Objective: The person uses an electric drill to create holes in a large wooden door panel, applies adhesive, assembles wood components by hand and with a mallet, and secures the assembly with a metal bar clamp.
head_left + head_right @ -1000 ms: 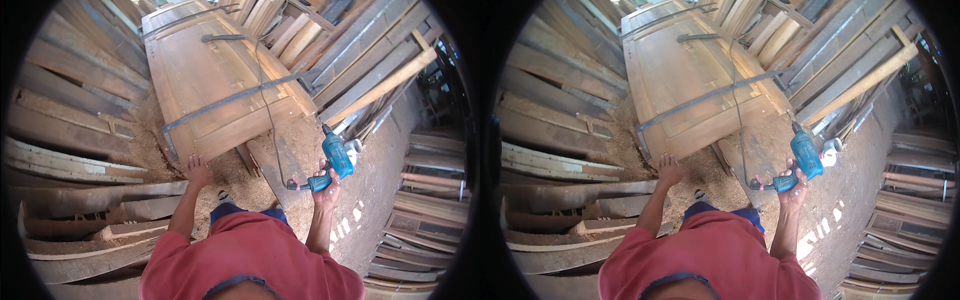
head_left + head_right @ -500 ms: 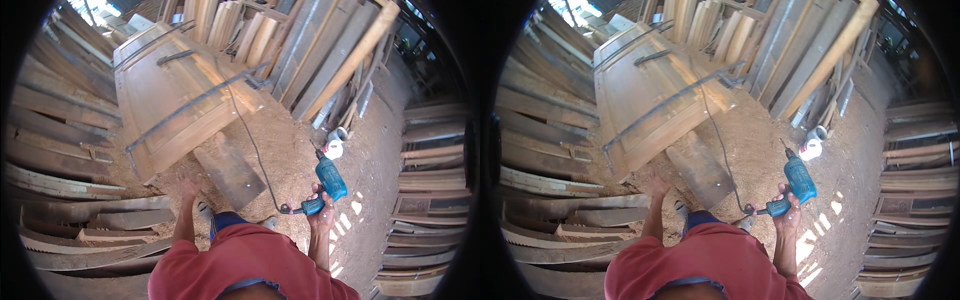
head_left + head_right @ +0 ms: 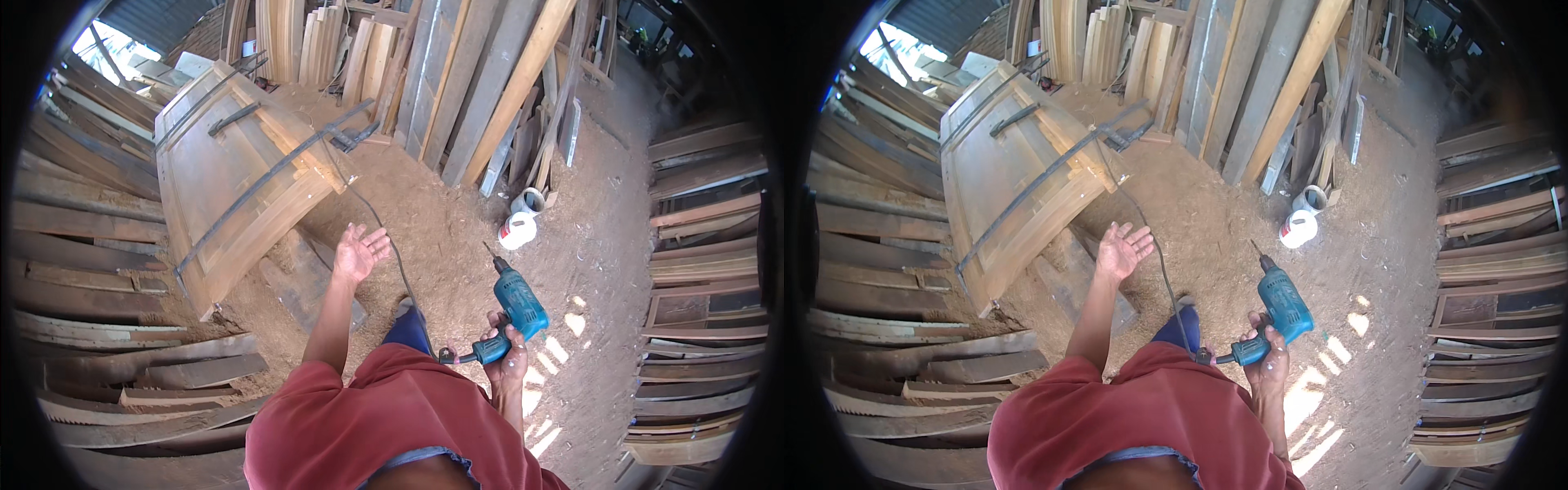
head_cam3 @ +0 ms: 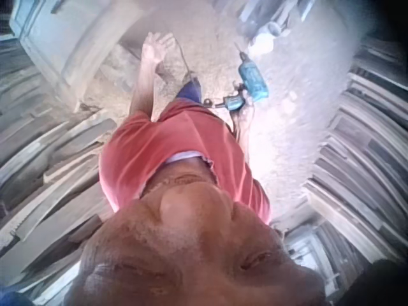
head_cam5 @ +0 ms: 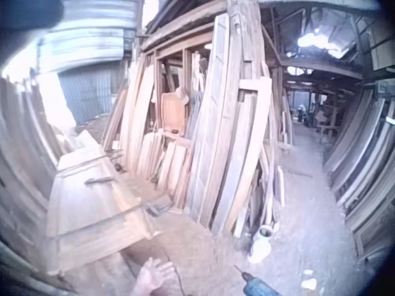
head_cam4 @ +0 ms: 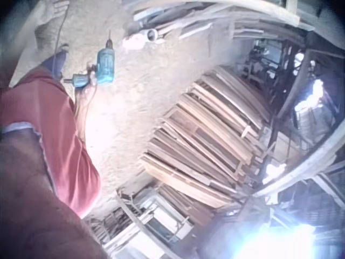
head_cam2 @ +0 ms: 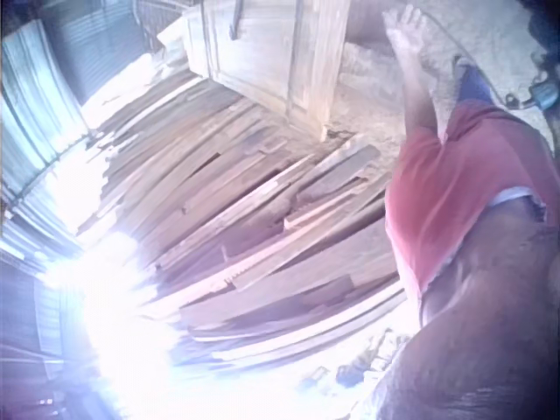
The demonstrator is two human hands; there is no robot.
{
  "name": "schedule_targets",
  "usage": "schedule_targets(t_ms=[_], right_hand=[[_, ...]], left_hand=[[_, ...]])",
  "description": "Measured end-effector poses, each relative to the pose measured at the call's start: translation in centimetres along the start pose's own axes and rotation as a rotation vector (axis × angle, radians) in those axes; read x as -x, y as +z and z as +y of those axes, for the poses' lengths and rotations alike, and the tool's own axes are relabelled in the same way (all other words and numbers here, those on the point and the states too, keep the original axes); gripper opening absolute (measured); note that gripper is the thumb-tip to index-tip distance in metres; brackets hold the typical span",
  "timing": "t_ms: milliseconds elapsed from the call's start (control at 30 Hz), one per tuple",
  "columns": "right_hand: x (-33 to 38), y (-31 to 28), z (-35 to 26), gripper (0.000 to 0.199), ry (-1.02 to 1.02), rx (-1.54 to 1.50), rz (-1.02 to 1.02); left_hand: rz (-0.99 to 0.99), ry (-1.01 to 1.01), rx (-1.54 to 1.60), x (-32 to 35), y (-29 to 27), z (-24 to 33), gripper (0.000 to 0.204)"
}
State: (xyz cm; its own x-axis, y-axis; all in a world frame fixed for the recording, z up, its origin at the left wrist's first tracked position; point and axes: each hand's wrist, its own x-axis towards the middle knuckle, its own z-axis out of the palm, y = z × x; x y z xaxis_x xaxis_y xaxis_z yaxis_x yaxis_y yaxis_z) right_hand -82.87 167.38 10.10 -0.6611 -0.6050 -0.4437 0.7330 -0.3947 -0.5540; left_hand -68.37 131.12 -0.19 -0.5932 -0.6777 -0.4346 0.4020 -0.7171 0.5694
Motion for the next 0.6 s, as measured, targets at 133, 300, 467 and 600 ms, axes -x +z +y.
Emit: schedule_targets(t_ms=[133, 300, 467, 600], right_hand=[[-3.2, -0.2, -1.8, 0.045, -0.027, -0.013, 0.062], [-10.5, -0.4, -5.6, 0.044, -0.096, 0.021, 0.135], [-21.5, 1.7, -9.3, 0.042, -0.149, 0.067, 0.155], [-29.7, 4.5, -12.2, 0.040, -0.161, 0.084, 0.123]], left_hand=[[0.398, 0.203, -0.416, -7.5, -0.6, -1.6, 0.056], [0.272, 0.003, 0.142, -12.6, 5.5, -0.8, 0.034], [0.112, 0.290, 0.190, -24.9, 6.4, 5.5, 0.034], [0.125, 0.489, -0.118, -31.2, 11.9, 13.5, 0.033]])
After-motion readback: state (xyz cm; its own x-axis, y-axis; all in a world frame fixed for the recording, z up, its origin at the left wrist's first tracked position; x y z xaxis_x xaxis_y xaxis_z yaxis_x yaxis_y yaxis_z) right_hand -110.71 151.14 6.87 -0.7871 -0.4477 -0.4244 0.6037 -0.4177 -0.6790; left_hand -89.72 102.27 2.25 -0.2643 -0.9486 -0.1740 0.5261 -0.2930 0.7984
